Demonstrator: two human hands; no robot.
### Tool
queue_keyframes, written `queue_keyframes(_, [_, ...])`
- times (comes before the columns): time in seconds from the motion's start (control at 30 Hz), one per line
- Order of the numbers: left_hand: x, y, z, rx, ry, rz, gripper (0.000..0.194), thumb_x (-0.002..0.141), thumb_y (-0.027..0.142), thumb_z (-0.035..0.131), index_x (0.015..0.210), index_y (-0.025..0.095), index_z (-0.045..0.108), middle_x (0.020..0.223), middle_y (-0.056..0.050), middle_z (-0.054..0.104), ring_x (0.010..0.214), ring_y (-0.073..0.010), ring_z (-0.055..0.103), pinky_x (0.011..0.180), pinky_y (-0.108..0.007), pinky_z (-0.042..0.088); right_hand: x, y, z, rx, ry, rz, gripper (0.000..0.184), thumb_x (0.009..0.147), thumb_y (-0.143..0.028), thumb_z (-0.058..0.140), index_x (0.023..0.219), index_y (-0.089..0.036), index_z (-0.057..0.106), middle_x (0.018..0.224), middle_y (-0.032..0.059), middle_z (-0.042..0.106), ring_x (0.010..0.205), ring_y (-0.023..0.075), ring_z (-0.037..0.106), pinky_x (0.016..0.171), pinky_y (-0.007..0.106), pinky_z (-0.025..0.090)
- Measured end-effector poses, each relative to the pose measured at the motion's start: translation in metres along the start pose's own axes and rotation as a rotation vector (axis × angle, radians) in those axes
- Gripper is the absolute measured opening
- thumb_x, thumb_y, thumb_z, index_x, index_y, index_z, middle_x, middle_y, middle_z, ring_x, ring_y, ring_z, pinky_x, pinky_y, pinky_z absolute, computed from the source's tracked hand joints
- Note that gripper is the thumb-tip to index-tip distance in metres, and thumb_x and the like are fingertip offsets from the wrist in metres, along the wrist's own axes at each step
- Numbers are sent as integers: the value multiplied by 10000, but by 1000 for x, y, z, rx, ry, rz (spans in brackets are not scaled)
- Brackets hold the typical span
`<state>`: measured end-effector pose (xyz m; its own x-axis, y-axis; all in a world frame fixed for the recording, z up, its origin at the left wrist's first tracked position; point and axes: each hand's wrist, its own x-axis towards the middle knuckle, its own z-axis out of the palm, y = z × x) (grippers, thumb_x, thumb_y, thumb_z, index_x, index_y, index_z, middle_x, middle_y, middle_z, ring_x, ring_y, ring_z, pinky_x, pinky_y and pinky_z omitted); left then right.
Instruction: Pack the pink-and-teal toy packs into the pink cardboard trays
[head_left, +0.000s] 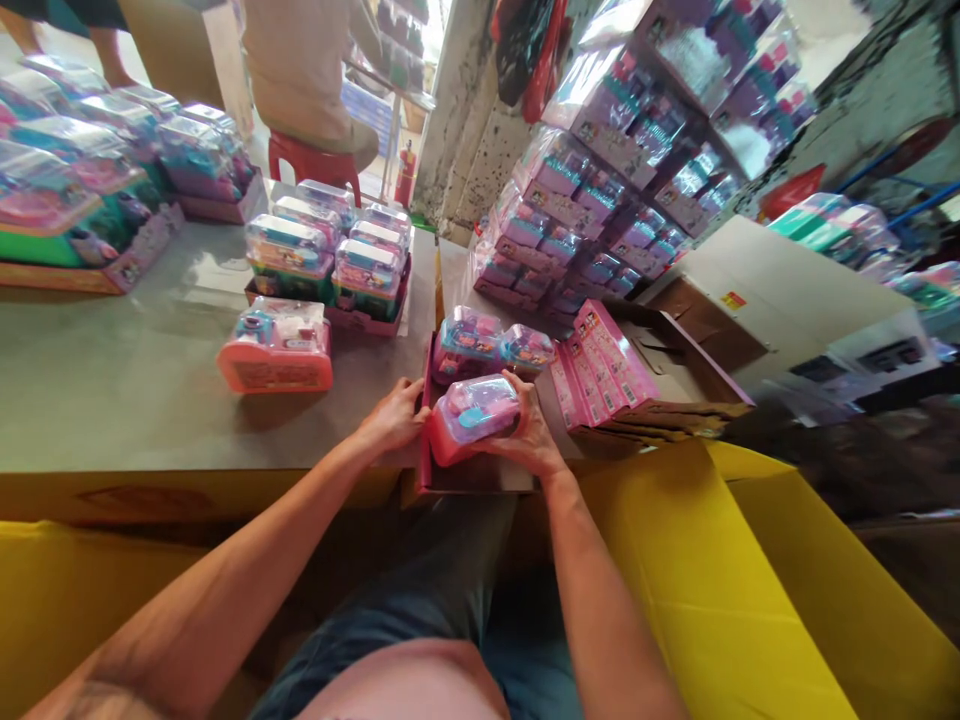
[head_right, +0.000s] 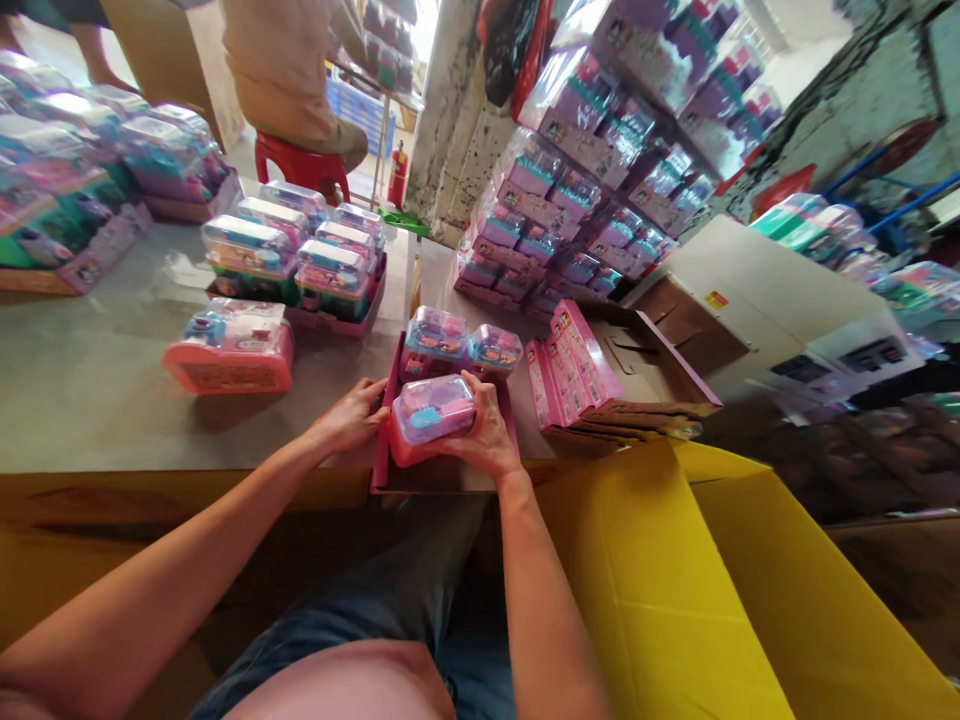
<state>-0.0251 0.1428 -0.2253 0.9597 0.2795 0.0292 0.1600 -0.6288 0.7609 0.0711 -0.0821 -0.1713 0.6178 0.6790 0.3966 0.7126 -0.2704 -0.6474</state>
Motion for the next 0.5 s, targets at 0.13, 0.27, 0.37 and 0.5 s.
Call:
queue_keyframes(0.13, [2,-3,2,9,4,-1,444,900,331,433,1308,194,544,1138,-96,510,973,-236,593,900,-349,478,-9,5,6,150,-9,59,1028,559,-440,942,1401,-239,388,1316,94,498,1230,269,515,1107,432,428])
queue_keyframes(0.27, [0,-3,2,-4,-13,-7,537,913,374,402,1417,201,473,1201,-110,507,1044,-266,594,942,-381,470,-3,6,9,266,8,132,998,561,-367,939,1374,-211,382,1238,90,557,1063,230,594,955,361,516])
queue_keyframes(0.37, [-1,-1,1,8,-30,-24,550,921,392,390,1437,211,452,1253,-117,499,1100,-283,584,980,-396,459,9,7,15,264,98,111,970,583,-348,922,1388,-198,401,1253,105,563,1061,232,594,962,363,508])
queue_keyframes(0.5, [-1,-4,-2,-7,-43,24,500,926,396,374,1372,204,494,1196,-115,503,1073,-269,585,986,-395,463,25,11,34,186,196,121,932,597,-397,912,1378,-185,448,1252,118,573,1155,267,550,1046,411,461])
